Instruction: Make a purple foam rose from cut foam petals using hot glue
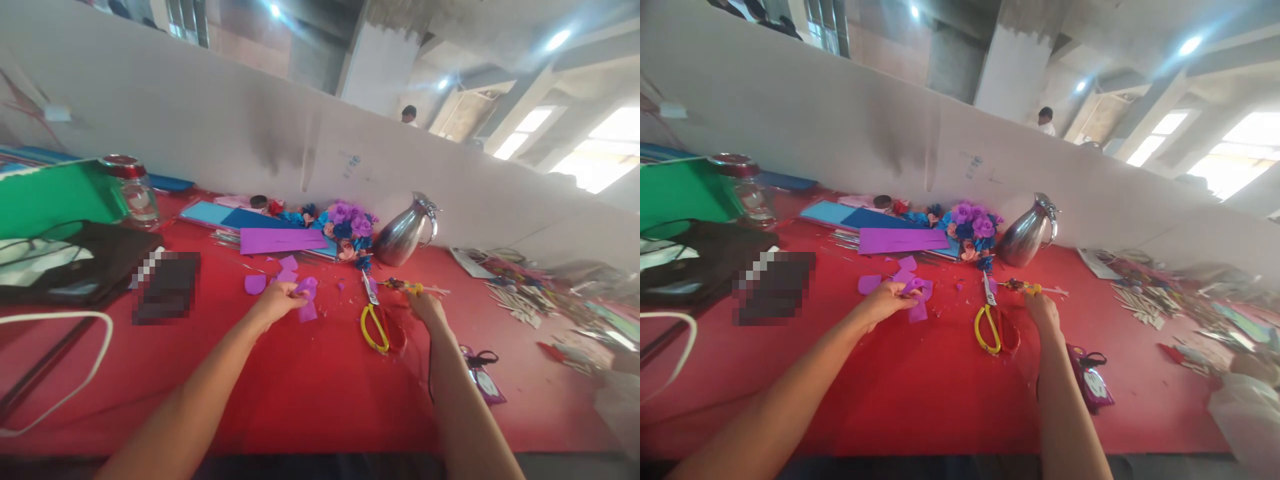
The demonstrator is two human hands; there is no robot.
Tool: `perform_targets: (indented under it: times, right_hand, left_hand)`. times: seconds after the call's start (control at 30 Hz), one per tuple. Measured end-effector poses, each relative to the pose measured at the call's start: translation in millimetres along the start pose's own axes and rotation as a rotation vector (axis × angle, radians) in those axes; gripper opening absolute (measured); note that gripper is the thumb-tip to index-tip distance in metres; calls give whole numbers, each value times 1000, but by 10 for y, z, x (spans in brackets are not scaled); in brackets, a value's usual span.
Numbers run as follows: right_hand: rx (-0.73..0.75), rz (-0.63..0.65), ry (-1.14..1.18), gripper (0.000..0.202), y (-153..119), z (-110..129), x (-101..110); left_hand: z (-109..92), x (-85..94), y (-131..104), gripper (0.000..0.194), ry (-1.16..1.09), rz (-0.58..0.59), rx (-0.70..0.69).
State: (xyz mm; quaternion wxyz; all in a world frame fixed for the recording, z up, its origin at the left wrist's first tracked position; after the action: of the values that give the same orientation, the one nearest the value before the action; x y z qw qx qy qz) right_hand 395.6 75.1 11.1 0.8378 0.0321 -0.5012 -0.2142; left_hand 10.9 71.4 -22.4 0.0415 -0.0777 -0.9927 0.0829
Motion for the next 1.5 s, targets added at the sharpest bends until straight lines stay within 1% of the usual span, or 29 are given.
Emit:
perform_targets:
  times: [0.07, 0.1, 0.13, 0.17, 0.2, 0.23, 0.3, 0.33, 0.37, 0.4, 0.43, 0.53, 0.63, 0.77, 0.9, 1.03, 1.23, 1.37, 1.5]
  right_hand:
    - [-56, -59, -92, 30, -55, 71, 34]
    - [-64, -81, -135, 25, -101, 182, 34]
    - [-27, -101, -184, 19, -161, 368, 19]
    - [56, -78, -201, 19, -235, 619, -43]
    - [164, -4, -160, 22, -332, 907, -150]
    - [277, 147, -65, 26, -461, 1209, -308]
    - [454, 471, 95, 29, -792, 1757, -593]
    - [529, 583, 121, 28, -950, 1975, -682]
    - [565, 641, 126, 25, -1059, 2124, -735]
    - [579, 667, 116, 23, -1125, 2216, -769]
    - [577, 667, 100, 20, -1151, 2259, -790]
    - [551, 637, 87, 16, -1117, 2212, -835]
    - [543, 637, 169, 18, -1079, 2088, -895]
    - [465, 591, 282, 21, -1036, 1931, -947]
    - [387, 561, 347, 23, -1006, 1844, -974]
    - [339, 569, 380, 25, -985, 1815, -993]
    - [307, 583, 430, 25, -970, 1845, -954]
    - [302, 602, 488, 24, -987, 1844, -983]
    - [270, 619, 501, 25, -992, 1813, -1042]
  left_hand:
    - [-42, -54, -10, 26, -49, 31, -51]
    - [-65, -72, -16, 27, -41, 32, -84]
    - [-81, -102, -23, 26, -27, 49, -112]
    - [-88, -141, -29, 27, -9, 78, -134]
    - [-93, -162, -34, 29, 2, 88, -156]
    - [-92, -174, -36, 31, 13, 91, -175]
    - [-89, -197, -36, 28, 66, 103, -221]
    - [-78, -199, -31, 25, 95, 103, -234]
    - [-65, -195, -25, 23, 117, 98, -244]
    - [-53, -187, -18, 20, 135, 90, -251]
    - [-44, -178, -13, 18, 148, 80, -258]
    - [-50, -178, -29, 14, 172, 65, -284]
    - [-79, -216, -80, 14, 186, 82, -299]
    - [-100, -255, -118, 9, 197, 103, -300]
    - [-62, -281, -83, 17, 108, 145, -282]
    - [-20, -274, -52, 28, 10, 132, -241]
    - [-81, -273, -111, 21, -186, 130, -145]
    - [-114, -261, -134, 21, -191, 111, -139]
    - [-95, -261, -116, 21, -162, 104, -152]
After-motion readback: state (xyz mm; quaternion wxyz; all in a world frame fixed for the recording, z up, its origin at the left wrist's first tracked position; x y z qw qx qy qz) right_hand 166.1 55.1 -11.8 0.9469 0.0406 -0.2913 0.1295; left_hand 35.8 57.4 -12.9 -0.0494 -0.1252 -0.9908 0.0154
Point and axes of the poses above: each hand's wrist, its own y-axis towards the middle knuckle, its own x-axis out of the back of the hand, z = x × y, the point moved 8 cm from there along y, towards the middle knuckle, and after that the axes turned 9 degrees about -y, right-handed, at the moved point
